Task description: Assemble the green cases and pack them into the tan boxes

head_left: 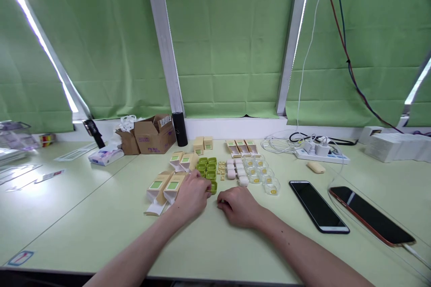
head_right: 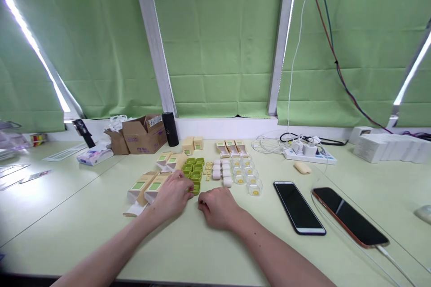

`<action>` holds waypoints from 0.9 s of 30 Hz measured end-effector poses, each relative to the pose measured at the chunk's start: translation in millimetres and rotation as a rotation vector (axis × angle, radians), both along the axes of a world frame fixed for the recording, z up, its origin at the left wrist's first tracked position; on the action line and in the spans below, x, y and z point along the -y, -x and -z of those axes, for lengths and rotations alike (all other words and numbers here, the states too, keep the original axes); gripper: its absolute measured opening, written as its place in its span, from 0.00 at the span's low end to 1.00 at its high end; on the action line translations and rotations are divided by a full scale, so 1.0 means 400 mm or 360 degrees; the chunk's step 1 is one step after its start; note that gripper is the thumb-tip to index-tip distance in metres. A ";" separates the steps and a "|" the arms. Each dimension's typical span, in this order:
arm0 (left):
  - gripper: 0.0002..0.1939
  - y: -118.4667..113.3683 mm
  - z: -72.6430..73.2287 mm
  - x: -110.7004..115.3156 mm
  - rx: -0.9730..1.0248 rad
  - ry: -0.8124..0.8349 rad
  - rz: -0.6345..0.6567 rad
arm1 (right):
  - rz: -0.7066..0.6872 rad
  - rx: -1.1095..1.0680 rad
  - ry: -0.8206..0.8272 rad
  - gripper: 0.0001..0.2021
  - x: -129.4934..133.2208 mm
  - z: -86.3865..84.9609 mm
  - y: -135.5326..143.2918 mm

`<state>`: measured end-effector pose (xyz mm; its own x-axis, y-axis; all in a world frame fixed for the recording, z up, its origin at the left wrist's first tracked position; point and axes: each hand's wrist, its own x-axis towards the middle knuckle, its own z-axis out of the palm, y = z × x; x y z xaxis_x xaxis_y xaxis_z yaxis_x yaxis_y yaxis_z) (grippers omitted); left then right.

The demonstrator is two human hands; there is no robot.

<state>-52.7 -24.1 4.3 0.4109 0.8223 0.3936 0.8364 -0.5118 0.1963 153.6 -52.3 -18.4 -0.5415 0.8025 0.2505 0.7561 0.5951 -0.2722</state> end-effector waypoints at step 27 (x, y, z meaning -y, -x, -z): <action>0.06 0.007 0.005 -0.009 -0.0113 -0.0034 -0.0113 | -0.0019 -0.0001 0.0022 0.08 -0.001 0.000 -0.001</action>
<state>-55.4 -20.4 2.1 0.3793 0.8422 0.3832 0.8822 -0.4541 0.1249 153.9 -51.7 -18.5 -0.5508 0.7994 0.2398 0.7490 0.6002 -0.2806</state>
